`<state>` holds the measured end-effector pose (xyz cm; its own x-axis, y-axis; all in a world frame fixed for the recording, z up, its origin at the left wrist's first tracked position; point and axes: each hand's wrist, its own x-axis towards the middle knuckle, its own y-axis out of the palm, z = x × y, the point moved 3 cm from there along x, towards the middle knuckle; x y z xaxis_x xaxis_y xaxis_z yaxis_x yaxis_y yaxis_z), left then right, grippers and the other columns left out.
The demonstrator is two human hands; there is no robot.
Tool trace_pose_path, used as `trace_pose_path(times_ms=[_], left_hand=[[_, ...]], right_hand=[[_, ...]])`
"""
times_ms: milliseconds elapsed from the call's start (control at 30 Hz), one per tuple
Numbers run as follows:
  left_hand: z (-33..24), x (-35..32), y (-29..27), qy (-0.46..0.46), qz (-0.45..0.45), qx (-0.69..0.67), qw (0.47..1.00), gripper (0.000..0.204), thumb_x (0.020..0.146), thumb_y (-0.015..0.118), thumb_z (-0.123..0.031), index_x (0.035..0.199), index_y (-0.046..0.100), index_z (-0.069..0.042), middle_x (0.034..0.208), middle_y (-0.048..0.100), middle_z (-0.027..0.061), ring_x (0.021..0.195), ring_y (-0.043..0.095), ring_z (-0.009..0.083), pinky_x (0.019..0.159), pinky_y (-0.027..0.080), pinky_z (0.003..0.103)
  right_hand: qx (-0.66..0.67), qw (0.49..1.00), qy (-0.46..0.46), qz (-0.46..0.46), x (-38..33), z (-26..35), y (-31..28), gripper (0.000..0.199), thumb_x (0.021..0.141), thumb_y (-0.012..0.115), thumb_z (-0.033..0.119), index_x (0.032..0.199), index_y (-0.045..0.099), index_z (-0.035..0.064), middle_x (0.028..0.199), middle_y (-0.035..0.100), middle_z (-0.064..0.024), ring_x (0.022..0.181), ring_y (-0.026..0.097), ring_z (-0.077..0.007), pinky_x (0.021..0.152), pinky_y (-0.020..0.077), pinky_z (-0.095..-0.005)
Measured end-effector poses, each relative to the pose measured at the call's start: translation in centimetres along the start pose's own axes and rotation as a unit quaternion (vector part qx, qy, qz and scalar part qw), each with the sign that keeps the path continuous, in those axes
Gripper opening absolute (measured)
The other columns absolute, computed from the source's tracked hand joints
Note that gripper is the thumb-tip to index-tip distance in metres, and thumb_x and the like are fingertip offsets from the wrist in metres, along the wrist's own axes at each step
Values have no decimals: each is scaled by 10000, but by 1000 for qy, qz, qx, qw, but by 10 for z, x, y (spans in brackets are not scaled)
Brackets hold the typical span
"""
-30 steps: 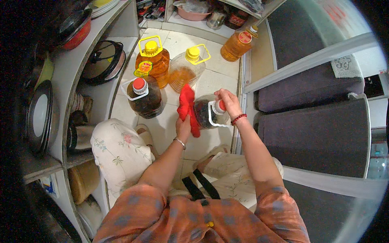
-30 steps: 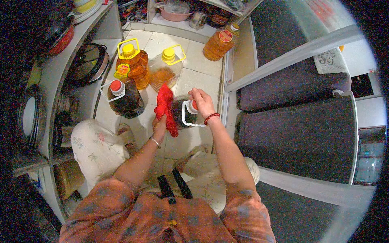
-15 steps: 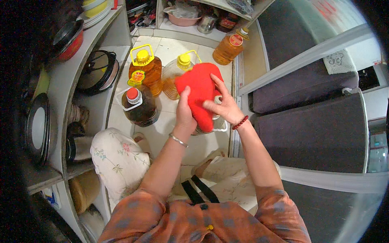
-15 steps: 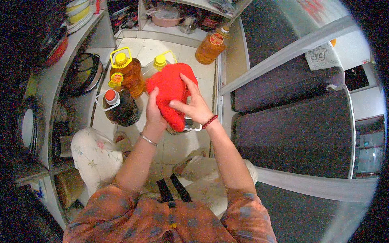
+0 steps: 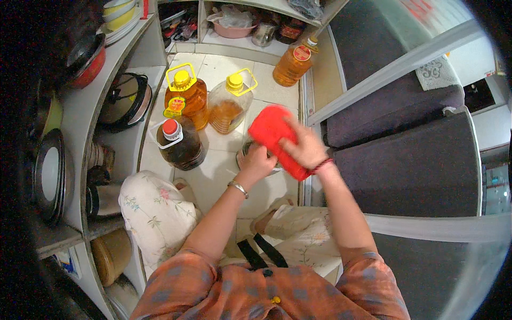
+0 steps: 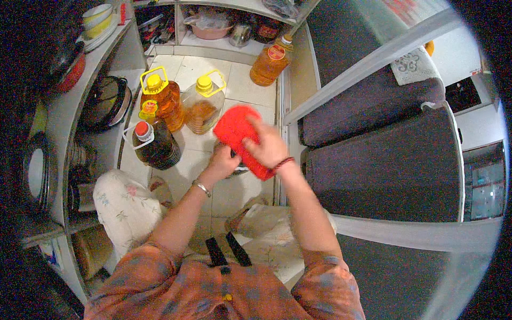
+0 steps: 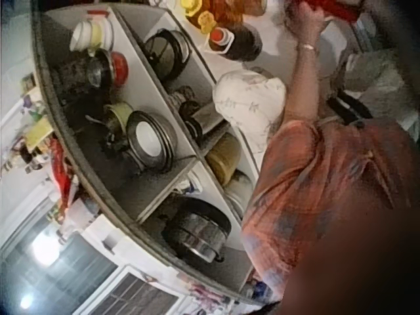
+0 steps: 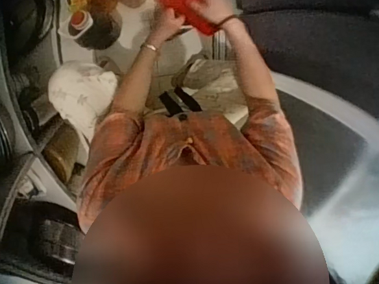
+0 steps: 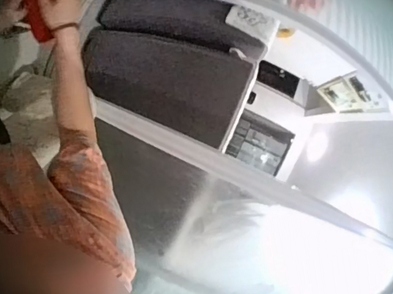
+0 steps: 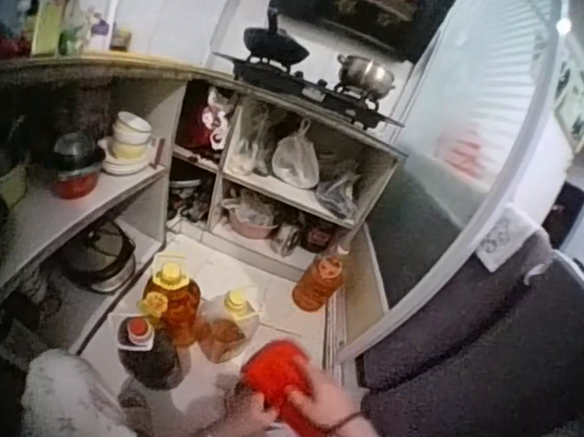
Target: The person sits on the kitchen floor and wipes several large plastic bottles with a red cloth. They handle each bottle one at a time, wiping the body and cap, then place them back on the floor.
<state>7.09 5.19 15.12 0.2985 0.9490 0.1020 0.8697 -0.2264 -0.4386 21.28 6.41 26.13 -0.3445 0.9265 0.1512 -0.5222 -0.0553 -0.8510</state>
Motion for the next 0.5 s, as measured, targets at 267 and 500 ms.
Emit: trace_pose_path(times_ms=[267,500], left_hand=[[3,-6,-3,18,-44,-8,999,463,779,604,-130,1222,494,-53,1187,551,173,1094,495,389,959,394,466],[-23,-5,-16,24,-13,74,997,612,756,646,-173,1319,444,-40,1254,525,181,1185,466,355,1013,372,430]], right_hand=[[78,986,148,-27,-6,-15,46,400,931,505,312,1258,496,81,1152,556,-222,1093,530,-382,942,420,-442],[266,898,312,-161,-12,-67,45,348,943,557,267,1186,555,18,1003,675,-146,908,643,-240,816,494,-365]])
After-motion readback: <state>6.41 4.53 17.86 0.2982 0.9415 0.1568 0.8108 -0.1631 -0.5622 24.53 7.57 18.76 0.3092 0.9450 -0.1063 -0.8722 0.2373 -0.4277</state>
